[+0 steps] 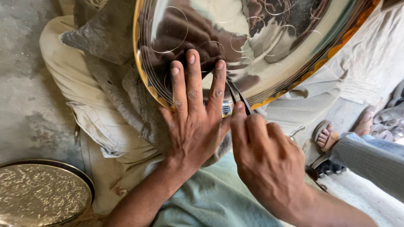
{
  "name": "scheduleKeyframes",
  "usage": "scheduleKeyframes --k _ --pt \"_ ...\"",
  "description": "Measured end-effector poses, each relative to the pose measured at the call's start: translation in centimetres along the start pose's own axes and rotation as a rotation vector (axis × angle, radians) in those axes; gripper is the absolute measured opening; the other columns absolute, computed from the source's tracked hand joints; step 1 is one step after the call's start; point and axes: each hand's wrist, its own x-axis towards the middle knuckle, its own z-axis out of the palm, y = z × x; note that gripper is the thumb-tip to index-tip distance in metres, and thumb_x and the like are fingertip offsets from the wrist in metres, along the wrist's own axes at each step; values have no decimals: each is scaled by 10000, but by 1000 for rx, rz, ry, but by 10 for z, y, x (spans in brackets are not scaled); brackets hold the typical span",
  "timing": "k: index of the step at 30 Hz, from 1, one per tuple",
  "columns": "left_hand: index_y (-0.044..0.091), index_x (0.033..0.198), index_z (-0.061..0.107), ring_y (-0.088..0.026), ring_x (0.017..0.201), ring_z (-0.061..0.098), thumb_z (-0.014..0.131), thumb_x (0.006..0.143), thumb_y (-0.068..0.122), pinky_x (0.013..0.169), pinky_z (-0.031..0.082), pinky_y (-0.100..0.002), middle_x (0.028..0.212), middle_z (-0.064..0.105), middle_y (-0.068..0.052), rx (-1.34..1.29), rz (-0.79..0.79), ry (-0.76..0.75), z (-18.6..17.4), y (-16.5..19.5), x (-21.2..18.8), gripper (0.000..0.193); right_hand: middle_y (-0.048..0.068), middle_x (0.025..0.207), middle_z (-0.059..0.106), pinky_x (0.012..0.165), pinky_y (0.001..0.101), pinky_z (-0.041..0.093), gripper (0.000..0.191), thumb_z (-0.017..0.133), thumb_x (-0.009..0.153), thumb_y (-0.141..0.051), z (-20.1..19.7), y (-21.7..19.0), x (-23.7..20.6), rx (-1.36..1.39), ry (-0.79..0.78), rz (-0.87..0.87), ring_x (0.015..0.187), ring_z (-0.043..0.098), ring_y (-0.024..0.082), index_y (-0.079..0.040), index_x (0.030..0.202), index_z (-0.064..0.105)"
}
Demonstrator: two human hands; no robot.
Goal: The person uses a metal engraving tool to carve circular and curved patterns into a large, reflective metal plate. They hold the plate steady with one hand while guiding the tool with the other, creating a decorative design.
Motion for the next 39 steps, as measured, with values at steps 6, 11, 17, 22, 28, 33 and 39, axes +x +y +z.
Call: scheduleKeyframes --k 6,11,17,22,28,33,39 --pt "178 1700 336 -341 1588 181 492 1122 735 1170 317 -528 1721 279 -156 -45 35 38 -1 -8 -3 818 16 941 613 577 249 570 493 701 926 -110 7 48 3 -119 68 -411 780 613 140 -88 1409 603" --pt "172 1698 349 -331 1584 181 518 1094 754 1216 306 -524 1725 279 -156 -131 55 22 3 -14 -5 856 15 1006 629 638 275 602 598 706 893 -107 13 90 20 -262 -135 -701 872 650 159 -195 1461 539" --pt "151 1712 342 -333 1593 167 695 939 779 1292 268 -515 1742 253 -157 -185 63 17 5 -14 -7 1057 5 1047 623 625 299 580 317 753 865 -167 -2 106 44 -406 -313 -877 825 632 159 -125 1173 688" --pt "103 1672 303 -320 1614 158 780 931 703 1266 339 -434 1738 232 -158 -174 75 64 7 -17 -8 1066 -19 936 620 629 248 479 130 760 872 -163 -3 103 62 -515 -4 -960 699 507 119 -66 943 709" --pt "23 1670 275 -343 1587 180 780 875 713 1207 411 -363 1715 231 -198 -257 107 84 6 -22 -3 1167 -17 800 574 579 293 488 161 732 908 -107 -13 85 65 -549 -196 -1053 664 499 154 -54 772 666" --pt "-40 1665 189 -392 1614 137 754 976 656 1295 290 -391 1727 178 -246 -378 127 134 0 -27 0 1131 83 746 592 410 223 376 344 675 908 -114 -13 83 63 -482 179 -992 523 408 114 -68 1244 734" --pt "-68 1636 199 -400 1603 149 782 964 482 1356 197 -406 1707 195 -277 -360 229 53 -2 -39 -6 1046 -9 664 499 330 191 416 376 607 951 -110 -7 82 52 -519 -95 -855 495 412 76 -60 1324 604"
